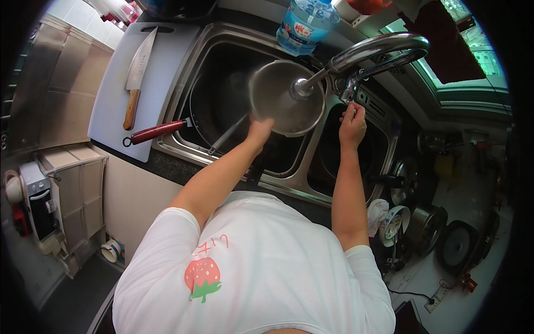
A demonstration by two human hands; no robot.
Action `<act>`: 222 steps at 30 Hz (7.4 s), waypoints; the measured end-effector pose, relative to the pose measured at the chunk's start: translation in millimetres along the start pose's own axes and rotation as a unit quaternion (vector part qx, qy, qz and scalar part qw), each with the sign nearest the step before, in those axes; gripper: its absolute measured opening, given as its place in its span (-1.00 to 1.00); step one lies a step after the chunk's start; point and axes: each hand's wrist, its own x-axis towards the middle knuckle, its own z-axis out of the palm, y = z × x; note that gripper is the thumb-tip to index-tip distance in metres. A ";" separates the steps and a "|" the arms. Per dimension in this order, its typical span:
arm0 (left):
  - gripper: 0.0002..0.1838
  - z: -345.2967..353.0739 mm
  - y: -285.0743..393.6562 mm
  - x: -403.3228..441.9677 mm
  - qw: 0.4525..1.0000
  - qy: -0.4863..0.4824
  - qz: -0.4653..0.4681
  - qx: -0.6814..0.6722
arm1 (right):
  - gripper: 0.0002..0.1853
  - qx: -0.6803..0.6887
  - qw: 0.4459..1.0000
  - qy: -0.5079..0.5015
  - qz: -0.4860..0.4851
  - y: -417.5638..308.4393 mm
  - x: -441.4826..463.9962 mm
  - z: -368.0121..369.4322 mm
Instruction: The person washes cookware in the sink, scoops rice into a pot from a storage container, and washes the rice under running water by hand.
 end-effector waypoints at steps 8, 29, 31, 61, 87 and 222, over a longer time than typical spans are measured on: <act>-0.26 -0.5 -4.2 4.1 1.000 -0.008 0.027 -0.007 | -0.74 -0.021 1.000 0.000 -0.006 2.5 0.1 1.3; -0.36 1.8 0.8 -0.8 1.000 0.011 0.019 -0.013 | -0.76 -0.001 1.000 0.006 -0.002 2.5 -0.5 2.5; -0.40 3.2 1.3 -1.9 0.999 0.023 0.026 -0.022 | -0.76 -0.001 1.000 0.007 -0.002 2.9 -0.6 2.7; -0.48 0.2 6.1 -5.5 1.000 0.003 -0.009 0.000 | -0.75 0.053 0.998 -0.003 0.024 2.0 -0.3 2.8; -0.20 -4.7 -5.7 5.8 1.000 -0.029 -0.004 0.010 | -0.74 0.145 0.988 -0.013 0.056 7.3 -0.8 -0.3; -0.41 -3.8 17.3 -8.2 0.998 -0.052 -0.029 -0.011 | -0.47 -0.121 0.991 -0.035 -0.038 -32.0 25.1 -34.5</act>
